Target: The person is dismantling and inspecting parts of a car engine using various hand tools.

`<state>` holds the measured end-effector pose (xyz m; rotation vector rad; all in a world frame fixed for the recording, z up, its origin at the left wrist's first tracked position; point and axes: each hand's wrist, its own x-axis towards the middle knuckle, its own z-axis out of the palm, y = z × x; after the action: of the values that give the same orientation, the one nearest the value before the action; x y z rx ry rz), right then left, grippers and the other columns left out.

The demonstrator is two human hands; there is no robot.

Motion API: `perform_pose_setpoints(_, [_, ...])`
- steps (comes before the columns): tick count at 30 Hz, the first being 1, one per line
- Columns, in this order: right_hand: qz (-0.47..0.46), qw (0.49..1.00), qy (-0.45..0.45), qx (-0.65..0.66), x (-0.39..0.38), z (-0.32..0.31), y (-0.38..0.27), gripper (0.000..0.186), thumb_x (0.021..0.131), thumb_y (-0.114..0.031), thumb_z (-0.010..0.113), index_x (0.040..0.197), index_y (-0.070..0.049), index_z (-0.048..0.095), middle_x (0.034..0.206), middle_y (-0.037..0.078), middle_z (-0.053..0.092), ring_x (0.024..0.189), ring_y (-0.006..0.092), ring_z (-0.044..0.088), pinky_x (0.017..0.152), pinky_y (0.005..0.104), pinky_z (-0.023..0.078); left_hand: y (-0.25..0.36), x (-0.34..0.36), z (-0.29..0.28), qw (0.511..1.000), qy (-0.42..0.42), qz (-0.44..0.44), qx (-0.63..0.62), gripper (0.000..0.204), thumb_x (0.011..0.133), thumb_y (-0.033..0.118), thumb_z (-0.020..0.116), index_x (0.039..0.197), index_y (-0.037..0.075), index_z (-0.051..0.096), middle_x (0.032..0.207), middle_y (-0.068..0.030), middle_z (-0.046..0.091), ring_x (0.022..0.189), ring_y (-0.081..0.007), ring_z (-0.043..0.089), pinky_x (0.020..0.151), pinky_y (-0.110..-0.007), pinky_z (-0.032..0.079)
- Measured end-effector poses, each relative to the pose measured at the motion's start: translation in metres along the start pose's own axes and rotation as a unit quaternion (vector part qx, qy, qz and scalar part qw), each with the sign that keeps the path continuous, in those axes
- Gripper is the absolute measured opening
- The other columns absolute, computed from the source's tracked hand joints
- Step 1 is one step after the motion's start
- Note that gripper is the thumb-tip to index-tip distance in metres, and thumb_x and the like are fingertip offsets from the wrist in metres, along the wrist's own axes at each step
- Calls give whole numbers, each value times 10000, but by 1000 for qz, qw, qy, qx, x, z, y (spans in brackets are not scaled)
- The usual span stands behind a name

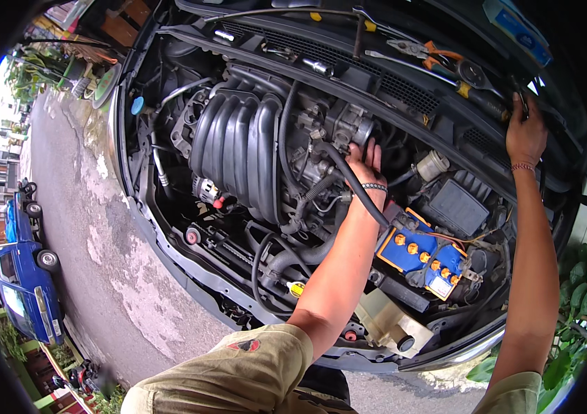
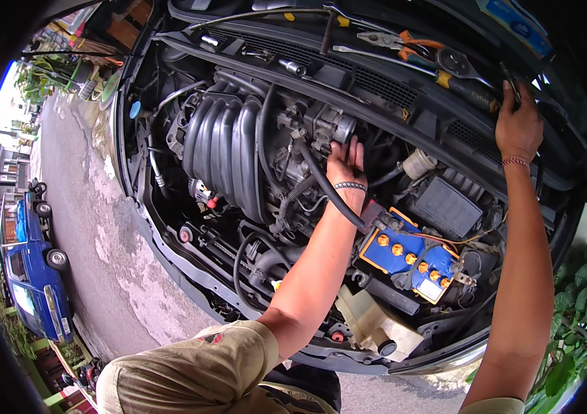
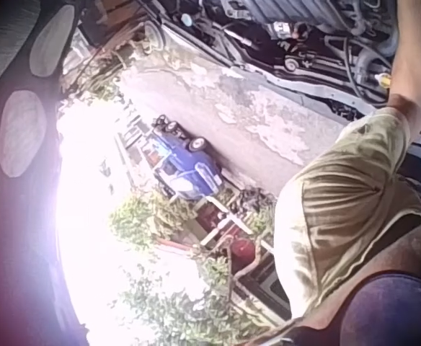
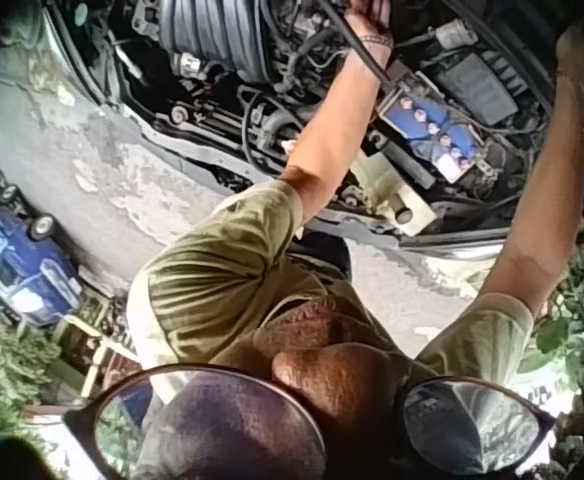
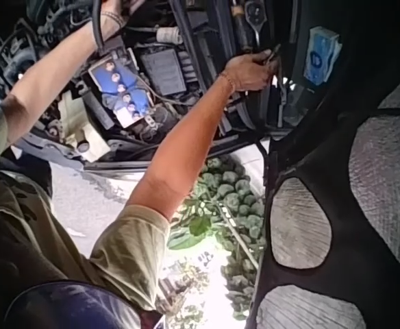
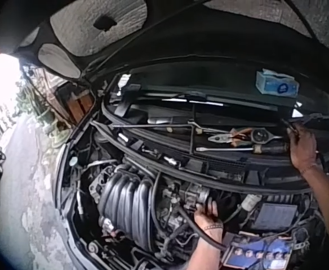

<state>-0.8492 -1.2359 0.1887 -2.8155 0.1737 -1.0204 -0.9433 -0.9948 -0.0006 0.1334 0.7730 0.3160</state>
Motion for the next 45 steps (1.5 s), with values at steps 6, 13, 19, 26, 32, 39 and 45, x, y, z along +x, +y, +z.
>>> perform_pose_setpoints(6, [0,1000,-12,-18,0,-1,-1,474,989,-470,485,1268,-116,631,1259,149,638,1132,354,619,958,428,492,-3,-23,0,997,-17,10,80,457,1019,271,507,1341,-38,407,1385,-188,499,1202,-332,591,938,-399,568])
perform_pose_setpoints(13, [1,1000,-15,-13,-1,-2,-4,463,995,-457,482,1256,-108,638,1256,158,637,1123,349,623,944,424,500,12,-13,-24,978,-20,-41,205,217,1016,248,514,1140,71,516,967,-105,685,759,-208,693,495,-300,523])
perform_pose_setpoints(19, [0,1000,-12,-19,-2,-3,-1,448,996,-440,491,1239,-99,650,1241,161,645,1113,347,630,937,417,505,18,-12,-9,985,-28,-68,155,234,1007,162,473,1151,-12,533,989,-166,674,692,-224,689,480,-291,539])
perform_pose_setpoints(26, [-5,1000,-3,13,-2,-6,-8,494,985,-465,509,1241,-65,643,1223,185,648,1110,370,625,935,415,499,17,-8,-17,959,-56,-7,278,366,1014,287,542,1186,-35,524,1023,-171,683,725,-233,707,506,-284,549])
perform_pose_setpoints(32, [0,1000,9,-15,-3,-3,-4,401,984,-433,519,1198,-128,668,1215,135,661,1086,344,645,908,429,525,18,-12,-17,947,-60,-10,316,355,1001,301,572,1154,-18,551,1040,-142,706,671,-191,693,462,-274,476])
perform_pose_setpoints(39, [14,1000,10,-11,-2,1,-3,402,975,-465,517,1203,-169,666,1219,113,662,1087,348,643,904,443,527,12,-30,-13,901,-109,-41,419,271,968,240,621,944,-29,634,862,-133,714,504,-166,625,388,-258,418])
perform_pose_setpoints(45, [17,1000,11,-20,-3,0,2,409,971,-477,517,1189,-167,671,1197,115,672,1062,361,650,907,456,526,53,-72,-30,725,-272,137,618,225,960,150,572,836,-37,586,672,-74,631,552,-133,545,522,-285,422])
